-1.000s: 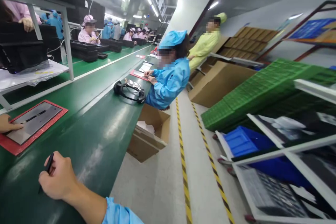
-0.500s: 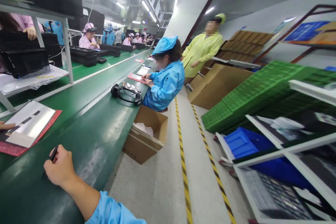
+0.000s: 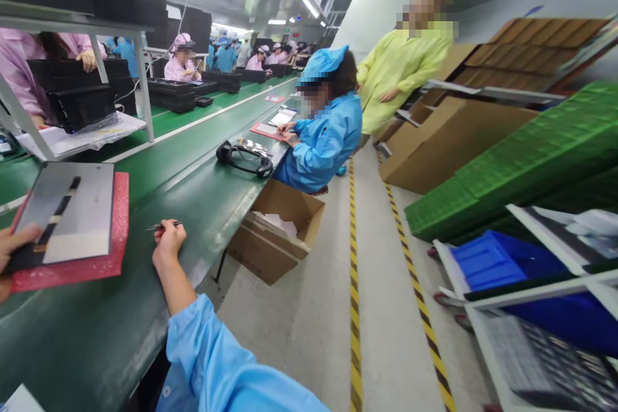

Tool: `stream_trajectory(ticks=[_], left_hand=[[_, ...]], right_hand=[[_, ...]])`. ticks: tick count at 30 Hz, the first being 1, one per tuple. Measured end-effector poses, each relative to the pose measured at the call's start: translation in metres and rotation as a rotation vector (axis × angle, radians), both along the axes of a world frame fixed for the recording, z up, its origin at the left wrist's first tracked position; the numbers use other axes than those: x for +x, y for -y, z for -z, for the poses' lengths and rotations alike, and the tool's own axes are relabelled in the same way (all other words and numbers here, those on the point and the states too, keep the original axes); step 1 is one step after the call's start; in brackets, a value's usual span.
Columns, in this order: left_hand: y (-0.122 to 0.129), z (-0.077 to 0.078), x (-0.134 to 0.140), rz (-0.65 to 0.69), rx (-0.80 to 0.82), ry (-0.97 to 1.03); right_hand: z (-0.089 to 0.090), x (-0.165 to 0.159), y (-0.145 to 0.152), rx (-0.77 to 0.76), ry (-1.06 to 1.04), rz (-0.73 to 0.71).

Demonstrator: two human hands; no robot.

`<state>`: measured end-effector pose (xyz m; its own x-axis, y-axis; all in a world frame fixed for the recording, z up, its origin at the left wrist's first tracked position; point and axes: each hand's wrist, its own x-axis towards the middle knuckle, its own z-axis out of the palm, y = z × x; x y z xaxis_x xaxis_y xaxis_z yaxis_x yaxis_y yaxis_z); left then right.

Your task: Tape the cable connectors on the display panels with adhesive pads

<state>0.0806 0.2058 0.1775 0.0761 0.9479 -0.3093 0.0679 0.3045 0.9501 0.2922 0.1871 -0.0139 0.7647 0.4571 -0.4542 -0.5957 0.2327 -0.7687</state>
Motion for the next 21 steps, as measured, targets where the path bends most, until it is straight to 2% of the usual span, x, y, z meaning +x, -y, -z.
stream_trajectory(ticks=[2,5,8,10,12,15,18,21], left_hand=[[0.04,0.035,-0.008,0.025,-0.085,0.087],[0.093,0.092,-0.013,0.029,-0.103,0.092],[0.123,0.139,-0.023,0.076,-0.118,0.039],[0.133,0.157,-0.035,0.143,-0.146,-0.025],[0.139,0.166,-0.048,0.226,-0.166,-0.106],[0.144,0.17,-0.059,0.349,-0.136,-0.255],[0.146,0.169,-0.056,0.428,-0.032,-0.424],[0.152,0.164,-0.054,0.446,0.1,-0.615]], right_hand=[[-0.005,0.006,0.01,-0.007,-0.029,0.031],[-0.007,0.011,0.031,-0.019,-0.051,0.016],[0.001,0.014,0.045,-0.029,-0.043,-0.031],[0.01,0.013,0.049,-0.031,-0.025,-0.07],[0.018,0.011,0.053,-0.022,0.019,-0.088],[0.026,0.006,0.058,-0.006,0.112,-0.09],[0.03,0.004,0.059,-0.014,0.196,-0.097],[0.03,0.001,0.061,-0.055,0.252,-0.12]])
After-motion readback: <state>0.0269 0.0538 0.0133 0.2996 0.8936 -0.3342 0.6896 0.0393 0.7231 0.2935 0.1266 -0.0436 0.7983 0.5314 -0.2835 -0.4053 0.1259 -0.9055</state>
